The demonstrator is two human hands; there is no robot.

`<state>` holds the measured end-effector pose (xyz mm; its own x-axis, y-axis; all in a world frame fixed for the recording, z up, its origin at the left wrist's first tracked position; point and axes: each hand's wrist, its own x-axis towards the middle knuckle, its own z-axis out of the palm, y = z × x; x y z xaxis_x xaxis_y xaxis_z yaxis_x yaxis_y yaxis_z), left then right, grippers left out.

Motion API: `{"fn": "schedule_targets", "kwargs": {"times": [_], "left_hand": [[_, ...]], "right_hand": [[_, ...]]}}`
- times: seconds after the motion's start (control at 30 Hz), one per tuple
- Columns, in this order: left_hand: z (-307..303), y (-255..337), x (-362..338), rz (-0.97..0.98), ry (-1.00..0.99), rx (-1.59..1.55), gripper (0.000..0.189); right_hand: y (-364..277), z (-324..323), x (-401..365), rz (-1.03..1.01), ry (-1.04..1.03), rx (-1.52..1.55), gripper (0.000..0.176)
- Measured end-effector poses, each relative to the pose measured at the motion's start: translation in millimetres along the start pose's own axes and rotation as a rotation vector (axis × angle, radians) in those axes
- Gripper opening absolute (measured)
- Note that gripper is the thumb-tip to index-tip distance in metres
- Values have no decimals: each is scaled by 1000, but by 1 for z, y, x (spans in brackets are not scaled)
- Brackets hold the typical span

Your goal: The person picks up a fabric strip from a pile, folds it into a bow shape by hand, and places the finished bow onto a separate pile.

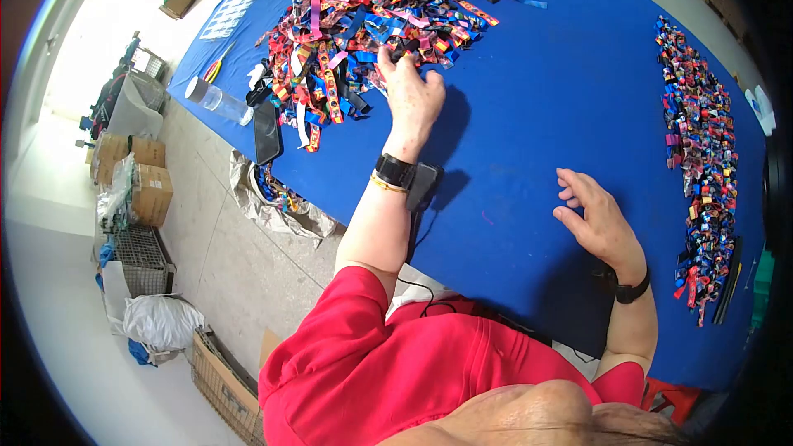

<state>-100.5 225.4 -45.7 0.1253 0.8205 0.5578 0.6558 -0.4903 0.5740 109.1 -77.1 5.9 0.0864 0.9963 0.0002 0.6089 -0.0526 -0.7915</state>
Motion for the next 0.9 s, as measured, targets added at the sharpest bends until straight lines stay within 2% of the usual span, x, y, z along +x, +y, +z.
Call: {"fn": "schedule_targets", "kwargs": {"times": [0.1,0.17,0.37,0.4,0.5,0.53,0.57,0.6,0.63,0.67,0.73,0.83,0.9], "left_hand": [[-2,-26,12,-118,-74,18,43],[-2,-35,13,-108,-82,35,31],[7,-39,14,-153,-5,23,35],[7,-37,13,-104,-4,63,38],[0,-29,12,-136,-24,87,34],[0,-34,14,-46,26,121,29],[3,-45,22,-59,-88,138,23],[-1,-39,21,-18,-55,141,22],[0,-36,21,-3,5,115,22],[-6,-31,21,9,-66,88,25],[-10,-26,19,-7,-66,10,27],[7,-60,22,30,-37,-9,26],[4,-58,20,14,-106,28,27]], "right_hand": [[-1,0,1,11,-4,-8,55],[-2,-1,1,14,-7,-13,55],[-4,0,0,-1,-2,-17,54],[-7,0,0,-3,-2,-29,53],[-5,1,1,-15,-8,-40,52],[0,1,0,-11,0,-43,52],[3,0,-1,-56,-3,-30,52],[4,1,-2,-77,3,-21,52],[7,0,-4,-86,17,-19,52],[9,-2,-8,-85,15,-5,52],[14,-1,-8,-107,20,-64,51],[18,2,-7,-107,5,-155,49],[17,2,-6,-95,-10,-156,47]]}}
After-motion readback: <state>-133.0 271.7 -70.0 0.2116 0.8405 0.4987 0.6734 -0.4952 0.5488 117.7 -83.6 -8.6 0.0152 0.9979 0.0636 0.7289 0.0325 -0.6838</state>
